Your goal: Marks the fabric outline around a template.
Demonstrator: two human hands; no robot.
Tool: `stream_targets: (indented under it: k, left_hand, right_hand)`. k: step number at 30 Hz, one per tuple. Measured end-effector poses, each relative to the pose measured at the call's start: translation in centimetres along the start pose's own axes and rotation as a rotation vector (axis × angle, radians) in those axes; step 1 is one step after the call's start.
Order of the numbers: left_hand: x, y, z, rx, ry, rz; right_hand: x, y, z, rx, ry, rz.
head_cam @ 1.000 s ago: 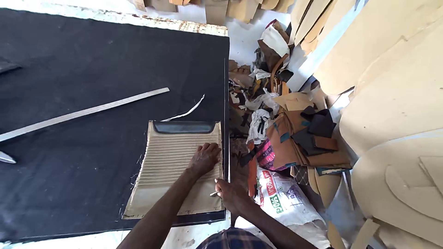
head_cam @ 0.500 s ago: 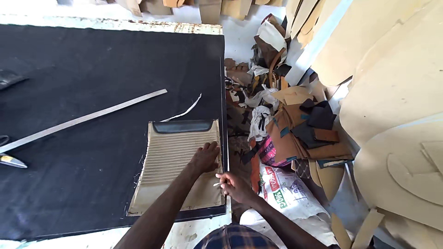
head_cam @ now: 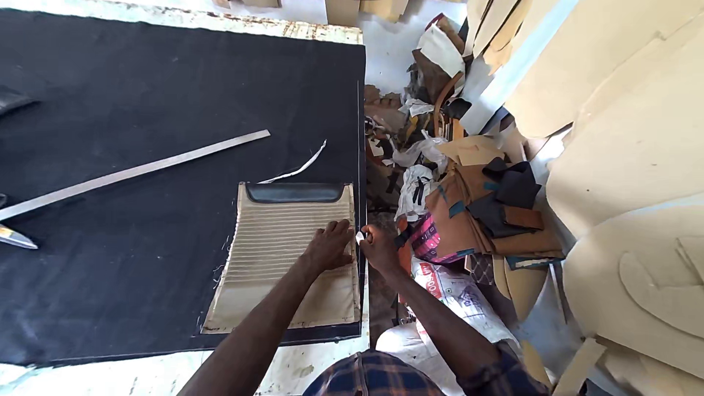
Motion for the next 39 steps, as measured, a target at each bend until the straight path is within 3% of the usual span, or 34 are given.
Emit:
stream_targets:
  k: [9, 13, 20, 23, 31, 35, 39]
  left_hand:
    - [0.1, -0.2, -0.4, -0.026, 0.041, -0.001]
    - [0.2, -0.2, -0.4, -0.033, 0.039, -0.005]
    - [0.2, 0.0, -0.5, -0.051, 0.018, -0.010]
    - [0.0, 0.4, -0.8, -0.088, 0.044, -0.001]
    - [-2.7, 3.1, -4.0, -0.433, 0.126, 0.013]
    - [-3.3, 4.1, -5.5, -0.496, 0.092, 0.017]
    - [-3.1, 5.3, -5.3, -0.416, 0.067, -0.027]
  right_hand:
    - [1.1, 0.4, -0.5, 0.079, 0.207, 0.103]
    - [1.8, 4.8, 0.5, 0.077, 0.172, 0.212]
    - [1.8, 7.9, 0.6, 0.197, 0.273, 0.100]
    - [0.3, 9.0, 1.2, 0.136, 0.143, 0.030]
    - [-3.2, 10.5, 1.7, 0.059, -0.283, -0.094]
    - [-3.8, 11.1, 1.0, 0.102, -0.274, -0.114]
    - [-4.1, 11.6, 0.5, 0.156, -0.121, -0.123]
Point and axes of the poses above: each hand's wrist, its own y-axis away from the middle knuckle, its own z-axis out of the back of the hand, x = y × z, the point moved 1 cm from there along -y, towards the middle knuckle, and after that the axes turned 10 degrees about -y, right-handed, at the moved point
